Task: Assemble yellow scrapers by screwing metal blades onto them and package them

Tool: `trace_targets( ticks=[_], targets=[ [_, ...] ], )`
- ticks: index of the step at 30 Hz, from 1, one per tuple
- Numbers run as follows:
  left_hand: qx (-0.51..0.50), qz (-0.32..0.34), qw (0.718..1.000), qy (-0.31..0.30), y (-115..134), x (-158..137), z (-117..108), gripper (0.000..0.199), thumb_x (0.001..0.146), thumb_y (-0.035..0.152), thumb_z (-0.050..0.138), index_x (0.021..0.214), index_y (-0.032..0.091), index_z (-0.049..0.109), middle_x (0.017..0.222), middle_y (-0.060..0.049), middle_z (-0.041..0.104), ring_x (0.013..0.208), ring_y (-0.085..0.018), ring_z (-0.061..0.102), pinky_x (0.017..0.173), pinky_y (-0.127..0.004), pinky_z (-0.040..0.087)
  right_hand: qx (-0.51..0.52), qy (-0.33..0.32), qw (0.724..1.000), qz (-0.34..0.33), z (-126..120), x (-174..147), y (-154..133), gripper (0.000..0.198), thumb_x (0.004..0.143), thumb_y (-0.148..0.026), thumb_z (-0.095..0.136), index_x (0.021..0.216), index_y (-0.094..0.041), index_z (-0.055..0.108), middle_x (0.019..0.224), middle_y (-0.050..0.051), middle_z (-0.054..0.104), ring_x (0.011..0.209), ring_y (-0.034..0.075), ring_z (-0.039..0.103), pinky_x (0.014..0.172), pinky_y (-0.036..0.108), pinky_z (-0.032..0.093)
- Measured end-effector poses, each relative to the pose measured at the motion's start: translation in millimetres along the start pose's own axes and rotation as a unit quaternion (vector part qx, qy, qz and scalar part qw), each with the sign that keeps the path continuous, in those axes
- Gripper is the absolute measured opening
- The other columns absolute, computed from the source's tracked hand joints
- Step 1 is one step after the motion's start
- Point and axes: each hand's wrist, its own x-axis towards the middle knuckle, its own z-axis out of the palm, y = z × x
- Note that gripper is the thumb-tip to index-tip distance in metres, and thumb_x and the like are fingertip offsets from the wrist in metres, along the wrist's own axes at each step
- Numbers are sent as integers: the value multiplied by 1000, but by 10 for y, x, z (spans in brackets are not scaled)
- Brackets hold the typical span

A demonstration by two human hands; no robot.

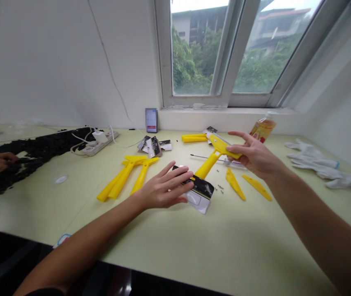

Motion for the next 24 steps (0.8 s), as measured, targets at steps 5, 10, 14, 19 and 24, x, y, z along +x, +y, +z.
trace_targets(
  ticks=[5,10,14,19,24],
  targets=[
    [23,4,1000,11,3,-33,-15,42,88,20,62,128,28,56,137,-7,57,132,-25,48,111,-55,38,17,-16,1000,11,83,-39,9,71,60,-24,79,125,-24,50,65,-4,60,56,14,59,56,30,54],
    [50,-9,997,62,7,-48,-45,43,84,14,67,122,33,60,125,-3,65,123,-22,56,106,-52,44,51,-28,998,25,204,-55,106,60,64,-20,77,117,-24,51,67,-4,63,52,13,59,54,29,55],
    [130,0,987,98,-12,-65,-21,39,82,16,70,118,30,62,116,-3,67,109,-20,62,101,-49,49,70,6,997,35,279,-44,181,52,66,-13,74,111,-24,50,65,-3,66,50,13,63,54,26,56],
    [164,-19,982,94,-2,-40,0,38,82,16,70,117,27,63,110,-3,67,105,-19,61,102,-49,46,119,61,991,10,337,-70,158,45,67,-12,71,104,-25,50,65,-3,67,57,16,69,62,31,61],
    [188,-59,975,104,7,-2,-38,35,86,14,64,119,26,61,107,-4,68,103,-19,61,104,-50,42,163,69,983,-40,417,-155,117,40,69,-12,69,99,-26,49,64,-6,65,58,17,70,71,39,63]
  ],
)
